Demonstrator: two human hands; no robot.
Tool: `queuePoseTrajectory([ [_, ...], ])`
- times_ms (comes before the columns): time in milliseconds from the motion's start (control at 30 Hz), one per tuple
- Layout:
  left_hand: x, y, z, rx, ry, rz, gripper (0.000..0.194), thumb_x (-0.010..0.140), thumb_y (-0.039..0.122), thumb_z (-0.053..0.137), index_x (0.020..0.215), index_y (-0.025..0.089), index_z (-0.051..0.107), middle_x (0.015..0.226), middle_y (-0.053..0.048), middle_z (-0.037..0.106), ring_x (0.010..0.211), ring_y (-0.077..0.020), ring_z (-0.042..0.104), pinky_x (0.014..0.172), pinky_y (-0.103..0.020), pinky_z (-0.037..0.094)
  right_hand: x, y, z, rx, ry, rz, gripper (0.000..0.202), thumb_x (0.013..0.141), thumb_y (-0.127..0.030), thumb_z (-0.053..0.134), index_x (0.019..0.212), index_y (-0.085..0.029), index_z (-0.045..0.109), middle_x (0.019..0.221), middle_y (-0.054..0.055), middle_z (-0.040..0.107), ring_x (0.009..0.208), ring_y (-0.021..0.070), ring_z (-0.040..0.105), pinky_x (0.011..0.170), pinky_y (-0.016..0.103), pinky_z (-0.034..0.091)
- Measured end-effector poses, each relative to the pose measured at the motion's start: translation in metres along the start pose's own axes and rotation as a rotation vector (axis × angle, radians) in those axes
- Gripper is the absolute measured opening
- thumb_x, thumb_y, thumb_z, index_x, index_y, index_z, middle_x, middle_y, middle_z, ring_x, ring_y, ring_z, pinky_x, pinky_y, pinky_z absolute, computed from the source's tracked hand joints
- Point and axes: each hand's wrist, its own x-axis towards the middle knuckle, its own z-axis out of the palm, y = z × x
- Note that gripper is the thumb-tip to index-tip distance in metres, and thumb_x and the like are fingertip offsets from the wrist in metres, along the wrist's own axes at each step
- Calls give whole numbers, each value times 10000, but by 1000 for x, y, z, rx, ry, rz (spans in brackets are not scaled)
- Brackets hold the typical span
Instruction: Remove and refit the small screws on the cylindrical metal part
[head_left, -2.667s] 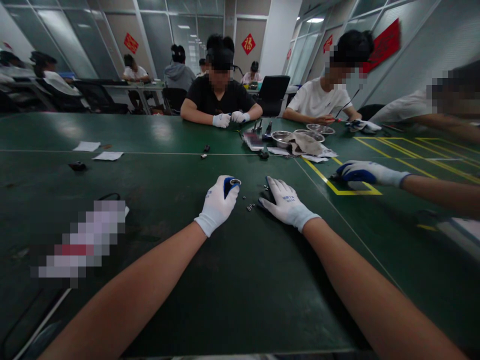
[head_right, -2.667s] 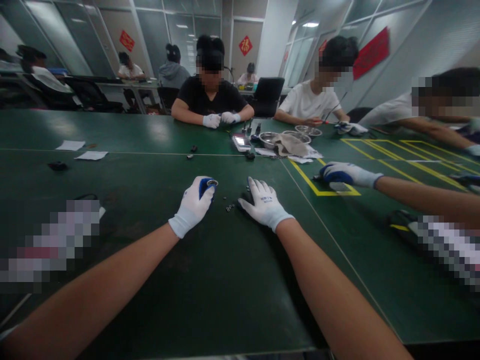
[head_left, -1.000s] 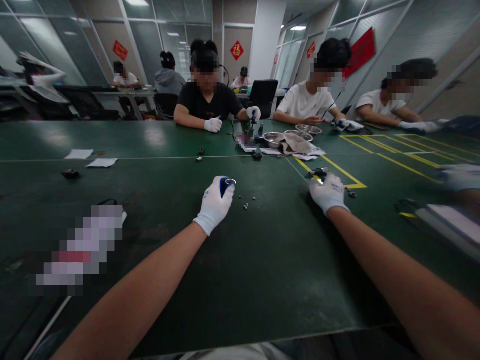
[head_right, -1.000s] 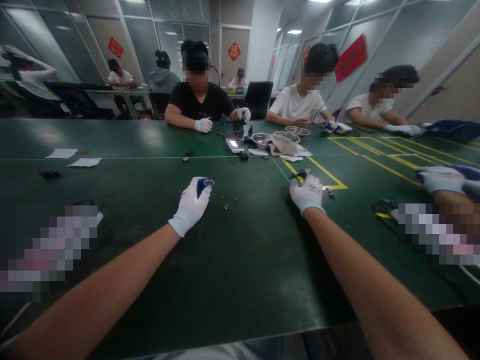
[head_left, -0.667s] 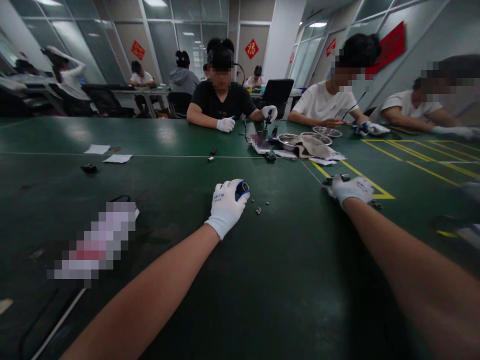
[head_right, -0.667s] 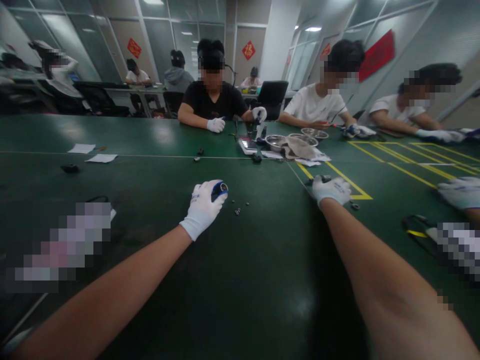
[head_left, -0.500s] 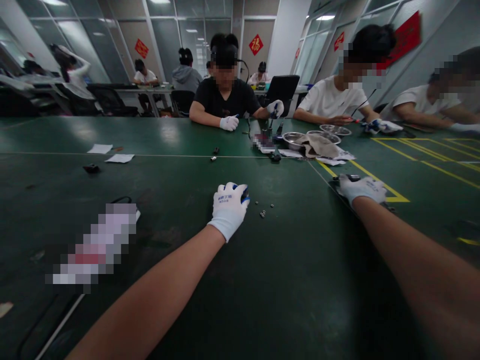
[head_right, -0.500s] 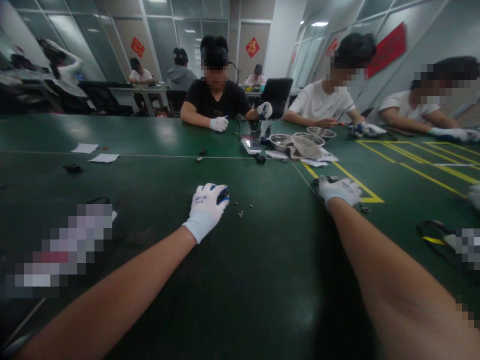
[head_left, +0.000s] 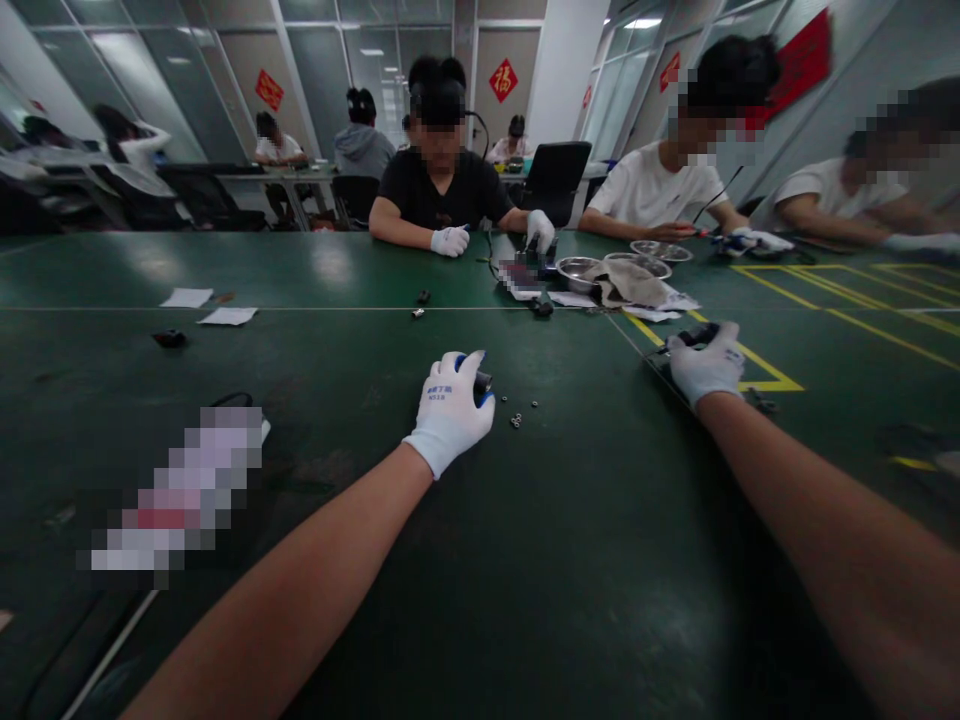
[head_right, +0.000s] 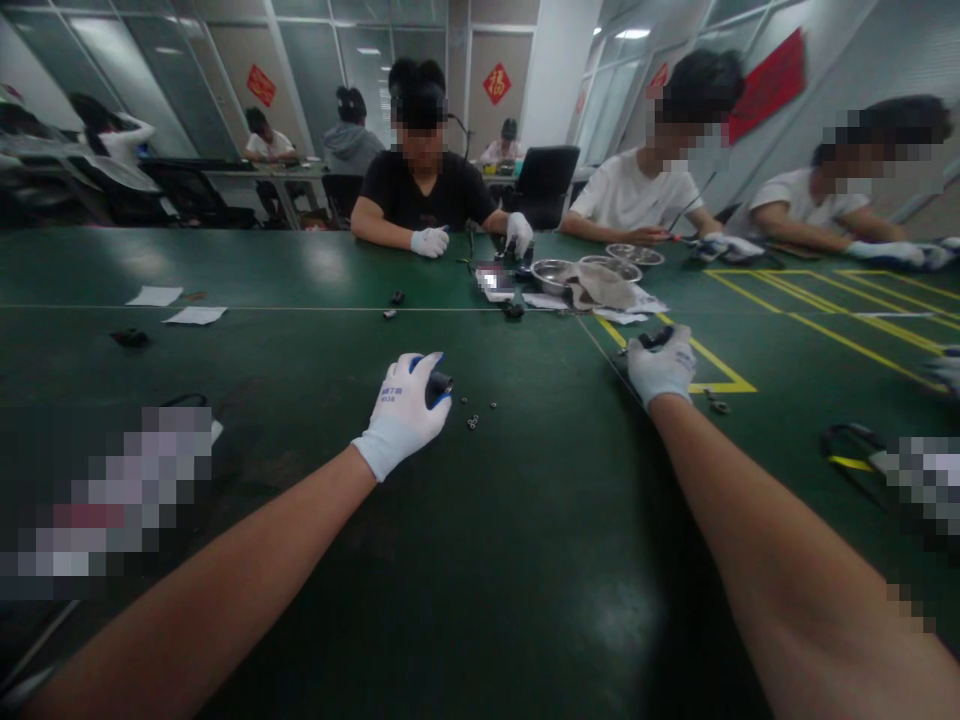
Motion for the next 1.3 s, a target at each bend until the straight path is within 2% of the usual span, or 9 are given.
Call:
queuePoseTrajectory([
  [100,0,-4,1,-66,58,-21,562,875,230,687,1429,161,620,1327,-172,609,1201,-339,604,1089,-480,522,-13,-8,-5,114,1,33,289,805,-213,673,1044,-237,512,998,105,615,930,261,577,937,427,457],
  [200,0,-6,2,-86,72,-5,482,864,194,678,1344,162,676,1275,-167,630,1166,-336,620,1071,-490,537,-27,-16,-9,257,22,-98,304,766,-195,650,1031,-237,506,1049,111,599,963,275,596,978,463,482],
  [400,-4,-3,3,-37,-55,232,321,925,215,633,1226,197,746,1240,-147,679,1168,-336,640,1056,-525,548,-72,-39,-10,557,72,-157,374,731,-233,677,1074,-222,527,1005,79,620,927,261,625,949,498,546],
  [633,-11,0,2,-179,-69,393,575,921,381,727,1454,218,588,1339,-137,686,1259,-330,650,1113,-523,538,-148,-81,-8,871,-120,-26,384,710,-387,770,1013,-243,584,925,32,683,889,234,654,875,455,583],
  [767,-13,2,7,-275,-53,360,621,854,339,806,1422,194,601,1344,-138,711,1259,-327,675,1124,-500,540,-182,-105,-7,966,-248,13,386,706,-452,807,950,-253,583,877,19,700,845,226,667,838,432,591],
  [900,-12,3,7,-310,-17,258,345,901,215,722,1243,195,691,1228,-109,767,1162,-279,726,1073,-424,561,-200,-122,0,1037,-278,68,380,714,-468,798,938,-254,579,872,15,702,835,218,670,833,422,585],
  [1000,-10,5,3,-248,-55,210,169,996,250,582,1087,206,717,1055,-90,789,1001,-262,756,942,-387,583,-205,-127,4,1039,-261,102,370,738,-466,786,962,-254,581,898,22,705,871,221,674,844,418,574],
  [1133,-8,7,-1,-194,-103,158,309,1060,289,440,891,206,685,841,-73,749,808,-240,732,817,-356,561,-206,-127,3,1015,-241,117,379,736,-457,794,981,-249,593,917,25,717,885,223,678,864,424,566],
  [1300,-9,6,-1,-401,-76,136,159,966,316,634,1074,208,675,1011,-68,771,937,-233,743,890,-360,578,-206,-128,-6,1036,-220,135,392,720,-463,812,962,-249,589,904,25,724,876,222,685,854,412,576],
])
